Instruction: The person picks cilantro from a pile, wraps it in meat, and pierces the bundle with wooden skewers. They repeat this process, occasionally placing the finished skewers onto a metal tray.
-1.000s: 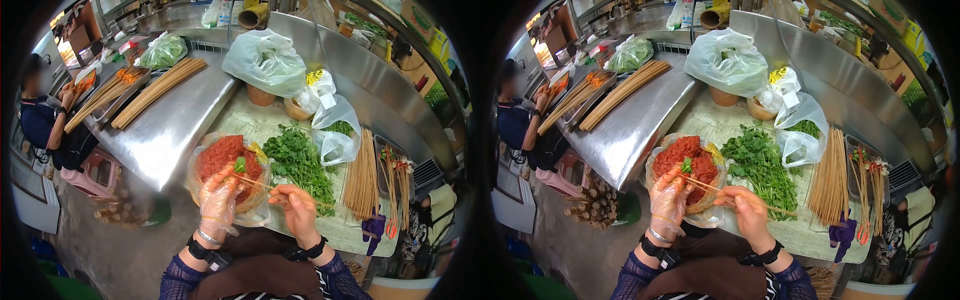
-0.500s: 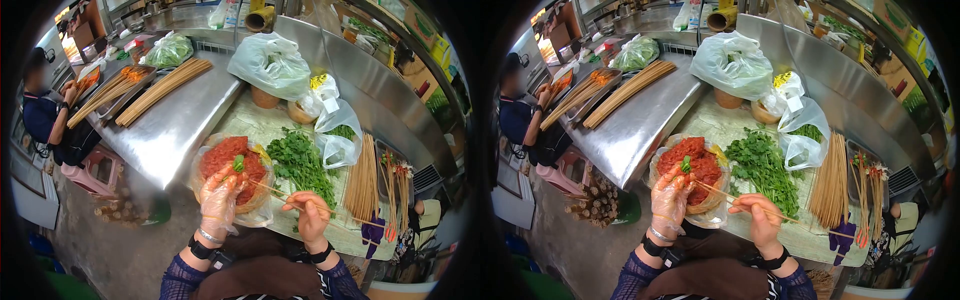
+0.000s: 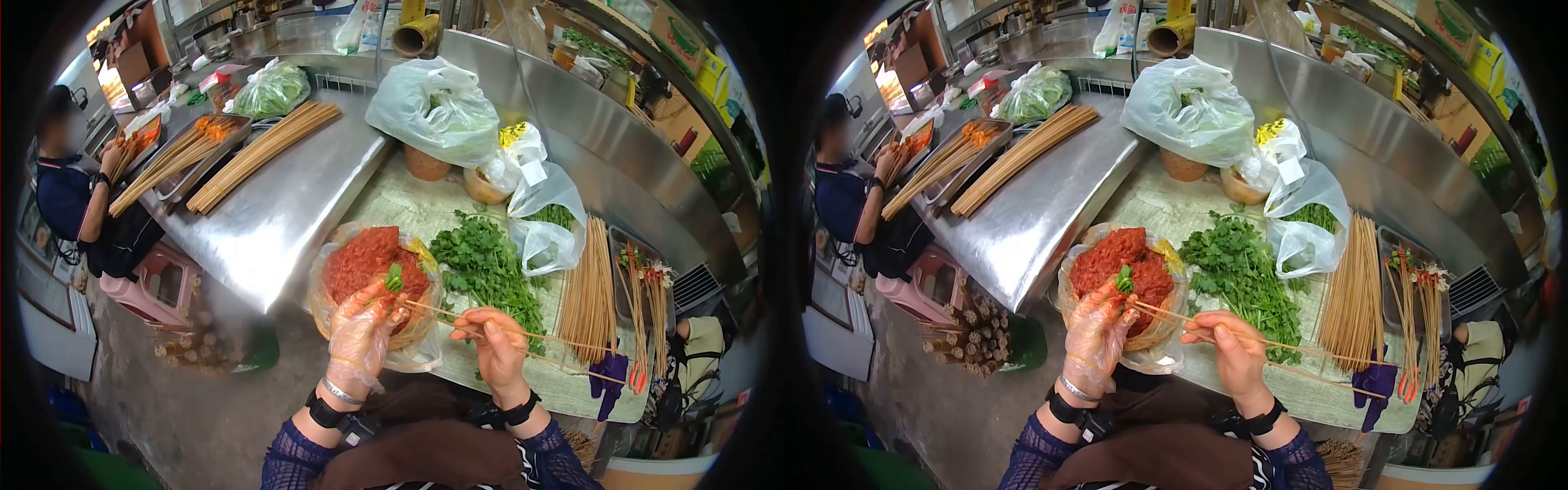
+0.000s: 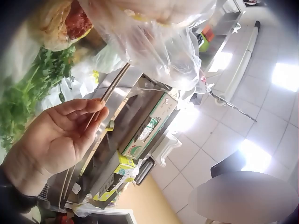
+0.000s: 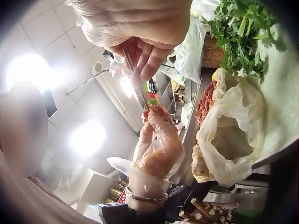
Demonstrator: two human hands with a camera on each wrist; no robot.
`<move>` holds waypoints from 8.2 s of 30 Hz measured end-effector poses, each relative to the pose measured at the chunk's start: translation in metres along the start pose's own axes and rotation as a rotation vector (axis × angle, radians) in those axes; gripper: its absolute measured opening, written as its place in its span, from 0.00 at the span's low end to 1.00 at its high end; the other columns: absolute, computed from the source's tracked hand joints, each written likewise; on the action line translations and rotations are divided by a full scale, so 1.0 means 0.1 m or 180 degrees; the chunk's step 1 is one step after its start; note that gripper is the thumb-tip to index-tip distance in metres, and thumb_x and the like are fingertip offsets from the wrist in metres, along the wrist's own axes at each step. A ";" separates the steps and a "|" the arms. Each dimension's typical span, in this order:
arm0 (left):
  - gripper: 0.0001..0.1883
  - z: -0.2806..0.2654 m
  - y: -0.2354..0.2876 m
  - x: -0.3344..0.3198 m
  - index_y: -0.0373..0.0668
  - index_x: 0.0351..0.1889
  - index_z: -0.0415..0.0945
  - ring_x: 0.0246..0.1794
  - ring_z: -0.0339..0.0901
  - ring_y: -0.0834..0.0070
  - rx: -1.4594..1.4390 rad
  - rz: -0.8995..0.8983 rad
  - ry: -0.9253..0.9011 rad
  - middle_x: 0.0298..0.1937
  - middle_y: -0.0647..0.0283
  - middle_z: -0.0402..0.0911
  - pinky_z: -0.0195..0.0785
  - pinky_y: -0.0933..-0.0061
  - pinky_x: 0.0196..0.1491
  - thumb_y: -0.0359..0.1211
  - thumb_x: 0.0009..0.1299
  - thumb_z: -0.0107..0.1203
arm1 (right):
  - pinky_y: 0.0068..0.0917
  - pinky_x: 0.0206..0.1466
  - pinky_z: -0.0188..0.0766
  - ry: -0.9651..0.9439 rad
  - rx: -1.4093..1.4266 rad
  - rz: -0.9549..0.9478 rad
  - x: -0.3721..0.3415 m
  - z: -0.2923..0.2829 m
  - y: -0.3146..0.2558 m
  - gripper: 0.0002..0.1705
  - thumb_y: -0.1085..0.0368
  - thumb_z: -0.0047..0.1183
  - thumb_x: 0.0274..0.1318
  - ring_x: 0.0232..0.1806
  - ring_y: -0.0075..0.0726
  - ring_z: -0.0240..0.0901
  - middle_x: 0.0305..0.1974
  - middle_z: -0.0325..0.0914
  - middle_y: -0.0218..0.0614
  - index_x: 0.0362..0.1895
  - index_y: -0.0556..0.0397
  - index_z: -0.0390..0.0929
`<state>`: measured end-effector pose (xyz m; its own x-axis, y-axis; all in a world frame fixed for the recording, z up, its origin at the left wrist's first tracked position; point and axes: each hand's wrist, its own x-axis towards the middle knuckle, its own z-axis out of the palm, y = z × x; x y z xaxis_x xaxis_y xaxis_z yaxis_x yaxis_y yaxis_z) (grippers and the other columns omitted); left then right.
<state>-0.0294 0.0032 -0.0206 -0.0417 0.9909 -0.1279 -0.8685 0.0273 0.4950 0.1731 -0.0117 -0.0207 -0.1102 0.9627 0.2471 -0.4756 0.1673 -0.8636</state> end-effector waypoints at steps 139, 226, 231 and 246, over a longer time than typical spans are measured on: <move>0.13 -0.39 -0.20 0.14 0.31 0.48 0.75 0.46 0.75 0.78 0.1904 0.0938 0.0101 0.47 0.60 0.79 0.71 0.79 0.48 0.19 0.66 0.54 | 0.26 0.39 0.72 -0.0571 -0.2487 -0.1065 0.31 0.61 0.13 0.08 0.75 0.46 0.59 0.34 0.35 0.76 0.37 0.74 0.44 0.41 0.62 0.76; 0.16 -0.33 -0.03 0.21 0.30 0.56 0.69 0.38 0.77 0.78 0.2601 0.1612 -0.0136 0.47 0.56 0.78 0.70 0.78 0.44 0.26 0.71 0.47 | 0.15 0.34 0.70 0.0540 -0.2384 -0.0070 1.21 -0.75 -1.19 0.11 0.63 0.55 0.59 0.28 0.18 0.73 0.32 0.75 0.26 0.41 0.58 0.80; 0.17 -0.37 -0.03 0.25 0.33 0.56 0.69 0.39 0.77 0.75 0.2447 0.1561 -0.0250 0.48 0.56 0.77 0.72 0.74 0.45 0.26 0.70 0.50 | 0.17 0.35 0.73 0.0448 -0.1332 0.0921 1.08 -0.60 -0.94 0.12 0.62 0.58 0.57 0.28 0.17 0.73 0.30 0.76 0.24 0.42 0.55 0.79; 0.24 0.35 0.01 0.03 0.31 0.56 0.70 0.44 0.76 0.78 0.2577 0.0325 -0.0953 0.46 0.58 0.78 0.72 0.78 0.47 0.18 0.59 0.59 | 0.14 0.27 0.66 -0.0747 -0.1842 0.0772 0.71 0.11 -0.59 0.07 0.70 0.60 0.53 0.24 0.15 0.72 0.23 0.76 0.27 0.34 0.59 0.76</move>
<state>-0.0126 0.0112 0.0094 0.1304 0.9835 0.1255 -0.2442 -0.0909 0.9654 0.1833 0.0440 0.0527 -0.3731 0.9265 0.0487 0.1242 0.1020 -0.9870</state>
